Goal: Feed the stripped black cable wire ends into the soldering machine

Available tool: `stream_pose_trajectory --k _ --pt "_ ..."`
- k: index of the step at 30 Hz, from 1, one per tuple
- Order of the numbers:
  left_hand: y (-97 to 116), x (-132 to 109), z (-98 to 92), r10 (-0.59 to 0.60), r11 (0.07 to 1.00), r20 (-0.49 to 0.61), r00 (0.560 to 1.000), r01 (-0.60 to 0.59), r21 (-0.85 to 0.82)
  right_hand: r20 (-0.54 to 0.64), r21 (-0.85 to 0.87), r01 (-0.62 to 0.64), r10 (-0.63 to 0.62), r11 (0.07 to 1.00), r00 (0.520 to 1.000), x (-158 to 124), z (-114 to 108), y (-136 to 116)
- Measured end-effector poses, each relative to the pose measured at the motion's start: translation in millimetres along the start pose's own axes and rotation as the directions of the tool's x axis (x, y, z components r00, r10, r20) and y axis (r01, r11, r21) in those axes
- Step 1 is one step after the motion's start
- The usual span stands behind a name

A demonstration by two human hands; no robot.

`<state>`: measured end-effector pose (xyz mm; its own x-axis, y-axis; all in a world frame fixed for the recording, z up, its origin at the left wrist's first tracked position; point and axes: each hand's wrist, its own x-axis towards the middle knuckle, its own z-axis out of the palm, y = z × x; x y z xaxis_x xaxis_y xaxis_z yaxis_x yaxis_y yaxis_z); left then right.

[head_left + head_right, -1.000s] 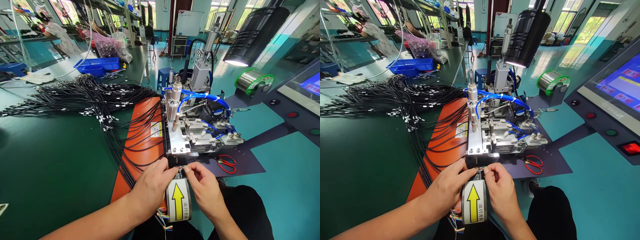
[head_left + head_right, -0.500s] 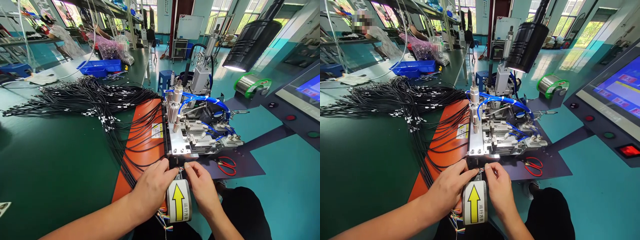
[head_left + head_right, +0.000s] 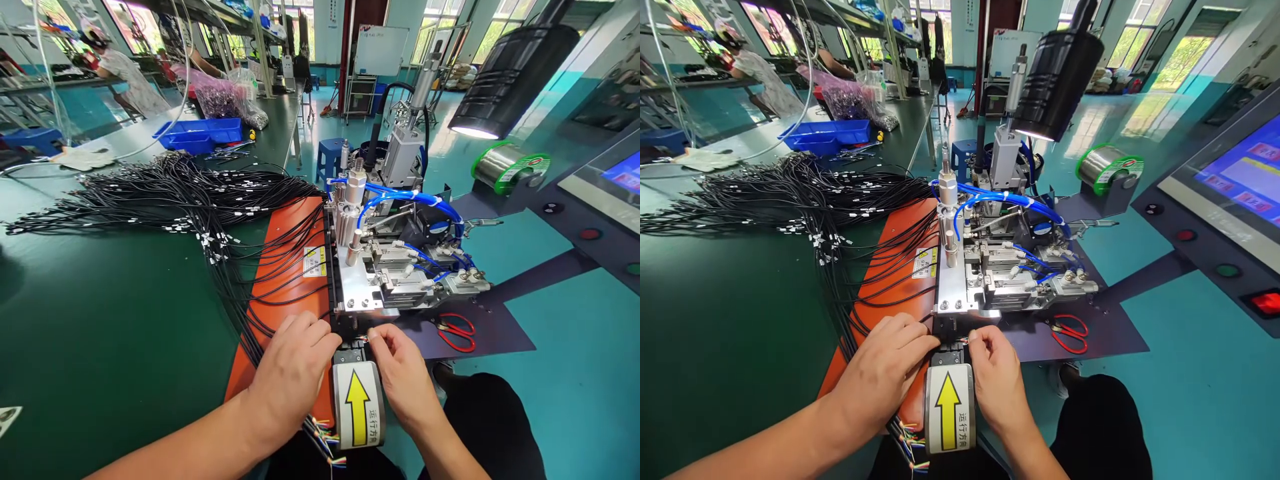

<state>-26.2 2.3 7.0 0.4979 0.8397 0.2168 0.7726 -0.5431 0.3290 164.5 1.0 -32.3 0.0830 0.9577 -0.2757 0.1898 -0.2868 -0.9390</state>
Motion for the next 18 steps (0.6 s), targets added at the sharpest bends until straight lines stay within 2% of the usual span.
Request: stream_pose_trajectory --k 3,6,9,12,14,15,16,18 --pt "0 0 -3.4 -0.027 1.000 0.023 0.999 0.027 -0.013 -0.003 0.065 -0.053 0.053 0.996 0.999 2 2 0" --pt "2 1 -6.7 -0.049 0.999 0.089 0.995 0.048 0.008 -0.008 0.076 -0.044 0.045 0.996 0.999 3 0 -2" --pt "4 2 -7.7 -0.067 0.997 0.130 0.989 0.061 0.049 -0.077 -0.016 -0.007 0.006 1.000 0.997 -6 -8 -7" --pt "4 1 -13.7 -0.039 0.998 0.088 0.995 0.035 0.047 -0.091 -0.117 -0.003 -0.008 0.993 0.996 -27 -15 -14" --pt "0 2 -26.1 -0.015 1.000 -0.004 1.000 0.015 -0.004 -0.035 -0.128 0.065 -0.070 0.990 0.997 -45 -12 -17" --pt "-3 4 -35.0 -0.021 0.999 -0.062 0.998 0.019 -0.033 -0.028 -0.125 0.137 -0.142 0.983 0.989 -53 -7 -17" --pt "-8 7 -44.9 -0.046 0.998 -0.118 0.992 0.040 -0.054 -0.028 -0.129 0.230 -0.235 0.965 0.972 -60 -1 -16" --pt "-22 19 -64.7 -0.120 0.992 -0.206 0.971 0.107 -0.071 -0.016 -0.156 0.417 -0.425 0.895 0.905 -69 15 -12"
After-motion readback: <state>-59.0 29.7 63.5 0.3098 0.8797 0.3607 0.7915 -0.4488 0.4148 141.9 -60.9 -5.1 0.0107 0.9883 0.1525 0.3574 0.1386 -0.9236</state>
